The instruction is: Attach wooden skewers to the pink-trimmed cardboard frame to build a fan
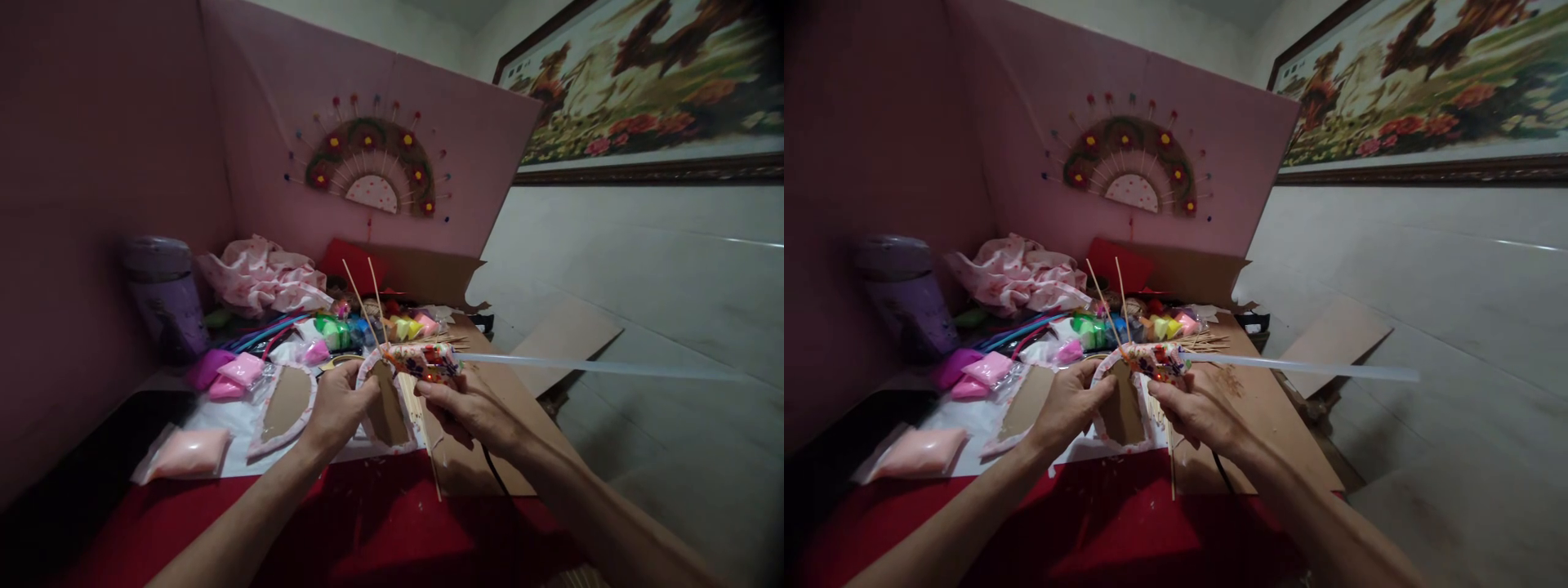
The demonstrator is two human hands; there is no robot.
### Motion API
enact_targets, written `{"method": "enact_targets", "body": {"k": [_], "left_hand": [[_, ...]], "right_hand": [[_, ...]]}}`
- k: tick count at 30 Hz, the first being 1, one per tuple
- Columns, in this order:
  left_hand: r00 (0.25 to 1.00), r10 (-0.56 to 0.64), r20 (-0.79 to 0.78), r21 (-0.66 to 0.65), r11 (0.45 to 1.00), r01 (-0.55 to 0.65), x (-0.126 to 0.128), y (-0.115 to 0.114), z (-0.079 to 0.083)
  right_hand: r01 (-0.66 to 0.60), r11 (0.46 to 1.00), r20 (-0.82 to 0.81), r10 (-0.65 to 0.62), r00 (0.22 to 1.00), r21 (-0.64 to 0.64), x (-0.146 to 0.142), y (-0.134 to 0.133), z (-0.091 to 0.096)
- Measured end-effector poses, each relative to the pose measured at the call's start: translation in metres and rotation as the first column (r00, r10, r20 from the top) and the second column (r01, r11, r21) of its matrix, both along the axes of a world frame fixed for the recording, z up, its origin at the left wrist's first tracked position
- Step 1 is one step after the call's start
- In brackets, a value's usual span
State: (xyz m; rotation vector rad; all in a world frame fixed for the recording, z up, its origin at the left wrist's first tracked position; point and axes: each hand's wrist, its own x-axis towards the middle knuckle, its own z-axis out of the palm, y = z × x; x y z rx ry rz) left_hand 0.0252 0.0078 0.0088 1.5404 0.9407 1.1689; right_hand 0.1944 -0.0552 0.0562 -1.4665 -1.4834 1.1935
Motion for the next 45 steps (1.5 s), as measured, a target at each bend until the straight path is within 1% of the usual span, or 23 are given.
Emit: {"method": "enact_targets", "body": {"k": [5,12,18,22,27,35,41,45], "left_hand": [[1.0,0.01,0.016,-0.004,1.0,-0.01,0.0,-0.001,0.0],[0.999,0.012,0.033,0.007,1.0,-0.013,0.0,0.0,-0.003],[1.0,-0.014,0.023,0.008,1.0,0.013,0.0,-0.002,-0.001],[1.0,-0.017,0.008,0.022,1.0,0.017,0.0,-0.002,-0.002],[0.999,-0.027,0.02,0.017,1.0,0.026,0.0,-0.002,-0.002],[0.999,-0.027,0.031,0.0,1.0,0.027,-0.001,-0.004,0.001],[0.999,-0.035,0.041,0.012,0.999,0.034,0.0,-0.003,0.0],[0.999,-0.031,0.029,0.024,0.999,0.03,0.0,-0.003,0.001]], "right_hand": [[0.03,1.0,0.041,-0.03,0.999,-0.006,-0.001,0.0,0.003],[-0.002,1.0,0.049,0.002,0.999,0.013,-0.001,0.001,0.003],[-0.017,1.0,0.056,0.017,0.998,0.014,-0.001,0.001,0.003],[-0.01,1.0,0.056,0.01,0.998,0.009,0.0,0.003,0.0],[-0.032,0.999,0.049,0.032,0.998,-0.014,0.003,0.005,-0.004],[-0.007,1.0,0.041,0.007,0.999,0.001,0.003,0.004,-0.007],[-0.022,1.0,0.079,0.023,0.997,-0.018,-0.001,0.0,-0.001],[-0.015,1.0,0.066,0.015,0.998,-0.005,-0.002,0.0,0.001]]}}
